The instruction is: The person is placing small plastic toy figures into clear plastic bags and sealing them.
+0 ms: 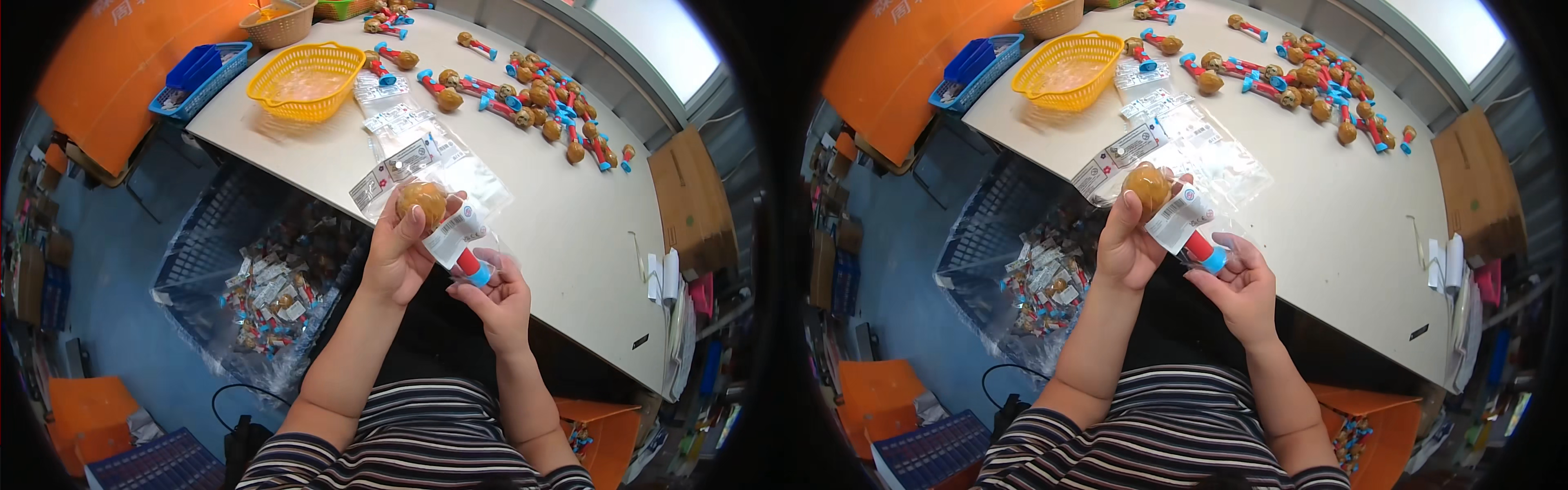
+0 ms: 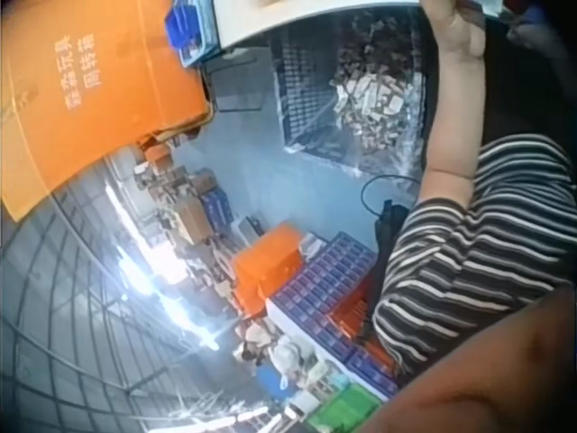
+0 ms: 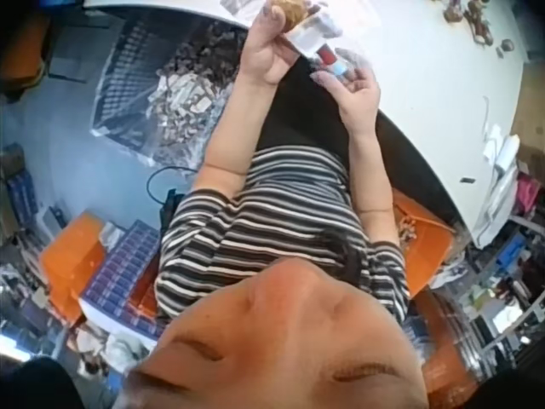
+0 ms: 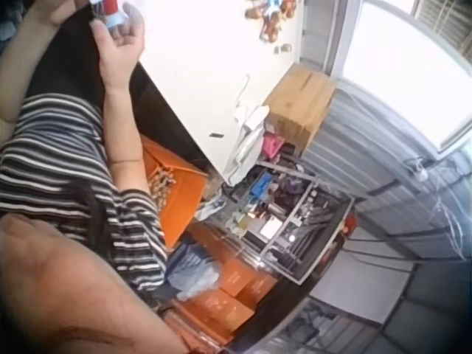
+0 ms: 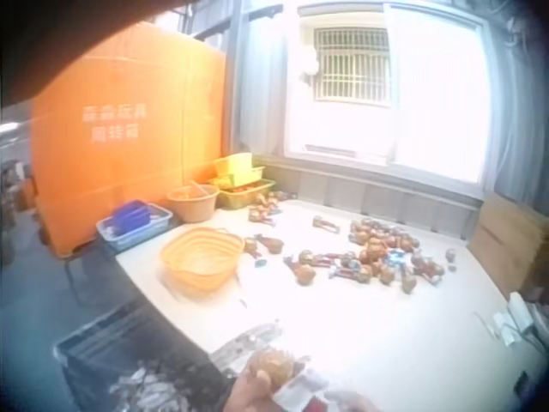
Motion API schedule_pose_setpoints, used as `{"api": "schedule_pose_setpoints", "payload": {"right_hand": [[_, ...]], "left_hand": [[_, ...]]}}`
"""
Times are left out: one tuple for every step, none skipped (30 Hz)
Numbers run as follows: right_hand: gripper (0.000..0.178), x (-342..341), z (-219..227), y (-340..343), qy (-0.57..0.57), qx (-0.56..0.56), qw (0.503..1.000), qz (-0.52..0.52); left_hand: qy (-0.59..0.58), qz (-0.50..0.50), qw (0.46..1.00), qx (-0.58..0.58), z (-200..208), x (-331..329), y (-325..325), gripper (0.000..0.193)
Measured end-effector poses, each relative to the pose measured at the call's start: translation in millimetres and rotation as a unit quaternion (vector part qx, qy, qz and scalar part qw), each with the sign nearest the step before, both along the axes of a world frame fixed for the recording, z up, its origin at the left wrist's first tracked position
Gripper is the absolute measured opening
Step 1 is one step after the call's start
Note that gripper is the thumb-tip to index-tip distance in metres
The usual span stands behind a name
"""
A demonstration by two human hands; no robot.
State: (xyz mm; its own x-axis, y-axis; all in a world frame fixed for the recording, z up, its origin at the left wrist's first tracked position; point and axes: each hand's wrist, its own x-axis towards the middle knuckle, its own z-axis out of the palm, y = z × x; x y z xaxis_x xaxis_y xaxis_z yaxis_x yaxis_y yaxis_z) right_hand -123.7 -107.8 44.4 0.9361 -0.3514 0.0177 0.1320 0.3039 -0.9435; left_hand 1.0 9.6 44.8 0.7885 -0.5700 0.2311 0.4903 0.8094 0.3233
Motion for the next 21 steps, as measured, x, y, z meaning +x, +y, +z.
{"api": "schedule_pose_setpoints", "payload": {"right_hand": [[0.051,1,0,3,0.02,-0.015,0.999,-0.029],[0.049,2,0,6,0.039,-0.03,0.997,-0.058],[0.049,3,1,10,0.04,-0.03,0.997,-0.057],[0.049,4,2,15,0.019,-0.04,0.996,-0.072],[0.049,5,2,18,-0.001,-0.05,0.995,-0.086],[0.049,4,1,20,0.0,-0.049,0.996,-0.08],[0.051,4,-1,22,-0.008,-0.079,0.994,-0.074],[0.052,4,-3,25,-0.017,-0.109,0.992,-0.066],[0.052,2,-3,25,-0.016,-0.107,0.992,-0.058],[0.055,0,-3,23,0.006,-0.177,0.983,-0.039],[0.058,-1,-4,22,0.028,-0.247,0.969,-0.019],[0.058,0,-8,21,0.028,-0.244,0.969,-0.015],[0.059,2,-13,21,-0.012,-0.299,0.954,-0.022],[0.061,5,-17,22,-0.052,-0.352,0.934,-0.03],[0.061,6,-16,23,-0.05,-0.35,0.935,-0.028],[0.06,7,-13,23,-0.041,-0.37,0.928,0.013],[0.059,9,-11,22,-0.032,-0.39,0.919,0.054],[0.059,11,-12,21,-0.033,-0.386,0.92,0.056],[0.057,13,-13,16,-0.045,-0.392,0.917,0.054],[0.055,15,-13,11,-0.059,-0.396,0.915,0.051],[0.052,16,-14,2,-0.043,-0.401,0.914,0.031]], "left_hand": [[-0.005,0.006,1.0,0.017,-1,0,0,0.054],[-0.005,0.006,1.0,0.017,-3,-1,-2,0.054],[-0.007,0.016,1.0,0.008,-6,-3,-3,0.054],[-0.009,0.028,1.0,-0.001,-8,-4,-3,0.053],[-0.009,0.031,0.999,0.0,-10,-3,-1,0.053],[0.01,0.016,1.0,-0.023,-9,-3,2,0.051],[0.029,0.002,0.999,-0.045,-9,-1,4,0.049],[0.031,0.009,0.999,-0.043,-11,2,6,0.049],[0.01,0.021,1.0,-0.002,-15,6,8,0.05],[-0.009,0.034,0.999,0.04,-19,8,11,0.053],[0.007,0.072,0.995,0.074,-23,8,13,0.053],[0.009,0.077,0.994,0.077,-26,9,17,0.053],[0.018,0.102,0.99,0.092,-29,9,21,0.051],[0.027,0.127,0.986,0.108,-32,11,25,0.05],[0.008,0.103,0.993,0.065,-36,14,32,0.048],[0.039,0.096,0.993,0.056,-36,13,39,0.048],[0.035,0.076,0.996,0.042,-44,15,49,0.05],[0.029,0.06,0.997,0.03,-54,18,64,0.053],[0.027,0.047,0.998,0.019,-68,20,75,0.055],[0.025,0.038,0.999,0.006,-80,23,88,0.057],[0.034,0.042,0.999,0.011,-93,26,99,0.059]]}}
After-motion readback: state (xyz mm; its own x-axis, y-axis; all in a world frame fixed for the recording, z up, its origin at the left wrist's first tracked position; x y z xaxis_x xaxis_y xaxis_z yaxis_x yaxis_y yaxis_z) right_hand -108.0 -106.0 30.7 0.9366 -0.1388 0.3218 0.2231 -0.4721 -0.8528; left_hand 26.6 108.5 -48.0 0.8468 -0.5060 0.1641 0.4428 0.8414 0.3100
